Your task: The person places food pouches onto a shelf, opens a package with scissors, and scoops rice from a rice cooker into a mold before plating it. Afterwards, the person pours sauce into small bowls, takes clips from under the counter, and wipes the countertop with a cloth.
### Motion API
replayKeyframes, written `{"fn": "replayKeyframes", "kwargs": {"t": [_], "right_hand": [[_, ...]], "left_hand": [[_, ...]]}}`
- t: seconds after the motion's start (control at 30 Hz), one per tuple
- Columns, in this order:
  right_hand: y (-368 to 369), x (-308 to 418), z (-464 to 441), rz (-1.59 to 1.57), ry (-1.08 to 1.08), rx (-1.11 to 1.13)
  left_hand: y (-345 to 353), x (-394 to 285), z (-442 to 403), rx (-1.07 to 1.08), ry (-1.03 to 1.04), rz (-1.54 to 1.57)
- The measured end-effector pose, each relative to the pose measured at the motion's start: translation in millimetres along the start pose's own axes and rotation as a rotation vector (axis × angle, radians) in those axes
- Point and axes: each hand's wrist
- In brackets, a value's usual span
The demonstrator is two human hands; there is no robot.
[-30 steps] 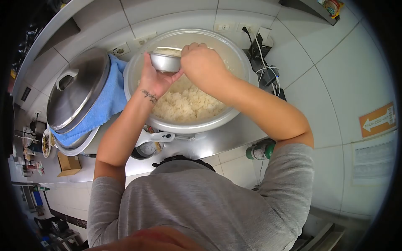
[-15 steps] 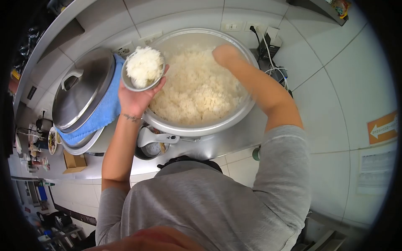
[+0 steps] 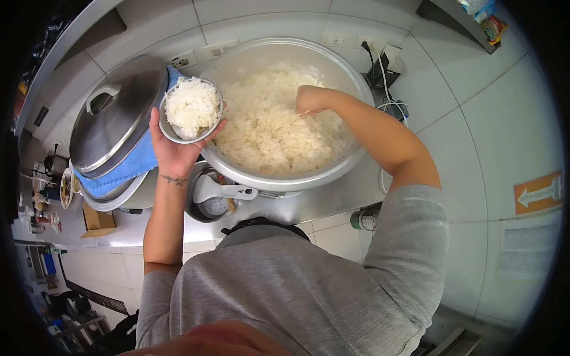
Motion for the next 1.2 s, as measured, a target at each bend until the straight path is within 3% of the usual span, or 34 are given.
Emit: {"fn": "replayKeyframes", "kwargs": {"t": [0.07, 0.17, 0.27, 0.37, 0.43, 0.57, 0.63, 0.73, 0.83, 0.93, 1.13, 1.2], "right_hand": [[-22.7, 13.4, 52.8, -0.266, 0.137, 0.015], [-48.9, 8.1, 88.4, -0.481, 0.094, 0.024], [-63.4, 42.3, 132.1, -0.399, 0.138, -0.280], [-23.5, 74.1, 141.1, -0.180, -0.043, -0.701], [-4.9, 120.1, 170.9, 0.051, 0.111, -0.637], [18.3, 118.2, 168.3, -0.005, -0.016, -0.654], [9.8, 110.7, 175.9, -0.043, -0.085, -0.622], [-18.8, 76.0, 161.2, -0.294, -0.267, -0.848], [-13.9, 76.7, 161.7, -0.070, -0.382, -0.913], [-0.2, 83.9, 169.2, -0.041, -0.373, -0.764], [-16.0, 56.9, 156.2, -0.474, -0.400, -0.803], [5.6, 67.1, 161.3, -0.423, -0.386, -0.775]], "left_hand": [[-2.0, -5.1, -1.8, -0.044, 0.022, -0.085], [1.3, -2.7, -10.5, -0.050, -0.010, -0.153], [22.1, 27.6, -23.4, -0.118, -0.114, -0.319], [44.3, 72.0, -37.4, -0.347, -0.186, -0.318], [41.5, 89.7, -49.0, -0.375, -0.199, -0.248], [44.6, 92.3, -59.4, -0.489, -0.208, -0.212], [31.1, 89.5, -59.0, -0.371, -0.188, -0.192], [33.2, 74.9, -52.2, -0.272, -0.185, -0.183], [34.3, 69.7, -51.0, -0.268, -0.203, -0.209], [38.7, 61.5, -50.0, -0.319, -0.211, -0.218], [24.8, 59.6, -46.0, -0.144, -0.206, -0.146], [23.2, 58.9, -47.3, -0.121, -0.215, -0.145]]}}
Point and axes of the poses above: each hand's wrist, its own z-axis away from the middle knuckle, its own y-axis out of the palm, x = y × z, and after that the axes turned 11 degrees about y, right-handed
